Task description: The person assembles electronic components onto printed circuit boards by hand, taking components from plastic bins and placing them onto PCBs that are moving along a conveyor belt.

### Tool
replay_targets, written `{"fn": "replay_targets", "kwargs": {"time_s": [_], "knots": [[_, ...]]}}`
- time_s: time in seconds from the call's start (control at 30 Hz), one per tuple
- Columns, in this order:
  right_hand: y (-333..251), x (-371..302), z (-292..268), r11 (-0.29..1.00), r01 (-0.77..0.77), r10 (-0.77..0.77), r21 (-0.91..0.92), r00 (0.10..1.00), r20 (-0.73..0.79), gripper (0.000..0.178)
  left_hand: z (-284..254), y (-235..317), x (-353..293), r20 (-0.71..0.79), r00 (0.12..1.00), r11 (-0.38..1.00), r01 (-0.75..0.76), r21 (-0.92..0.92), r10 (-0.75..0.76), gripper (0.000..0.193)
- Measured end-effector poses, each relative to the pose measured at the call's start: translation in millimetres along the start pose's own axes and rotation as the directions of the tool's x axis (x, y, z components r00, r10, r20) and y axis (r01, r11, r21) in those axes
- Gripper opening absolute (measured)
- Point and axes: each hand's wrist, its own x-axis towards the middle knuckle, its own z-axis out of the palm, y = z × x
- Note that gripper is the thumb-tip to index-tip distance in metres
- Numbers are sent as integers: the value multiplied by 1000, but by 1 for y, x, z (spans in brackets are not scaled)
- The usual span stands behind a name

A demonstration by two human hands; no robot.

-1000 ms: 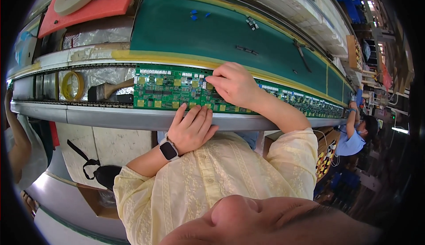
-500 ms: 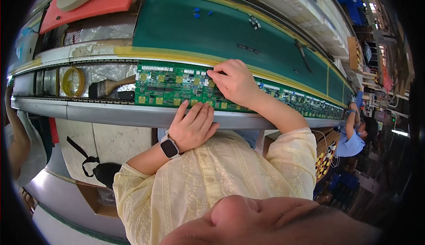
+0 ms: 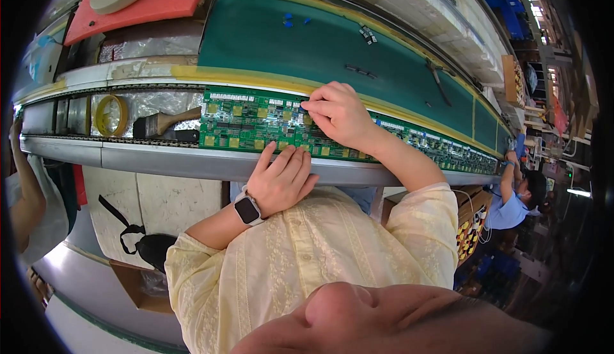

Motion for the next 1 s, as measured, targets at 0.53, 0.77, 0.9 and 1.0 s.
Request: {"fn": "replay_targets", "kwargs": {"time_s": [0.53,0.77,0.9,1.0], "knots": [[79,110,-3,944,-185,166,-275,982,-91,17,-33,-22,-24,-94,990,992,101,-74,-108,36],[-14,109,12,993,-33,34,114,999,-8,12,-39,-50,-37,-142,953,956,281,82,-268,43],[-37,109,28,988,16,-29,153,996,82,10,-38,-53,-36,-151,963,970,236,60,-225,43],[-44,111,35,985,-10,-12,171,992,127,11,-38,-53,-35,-111,972,977,211,23,-207,43]]}}
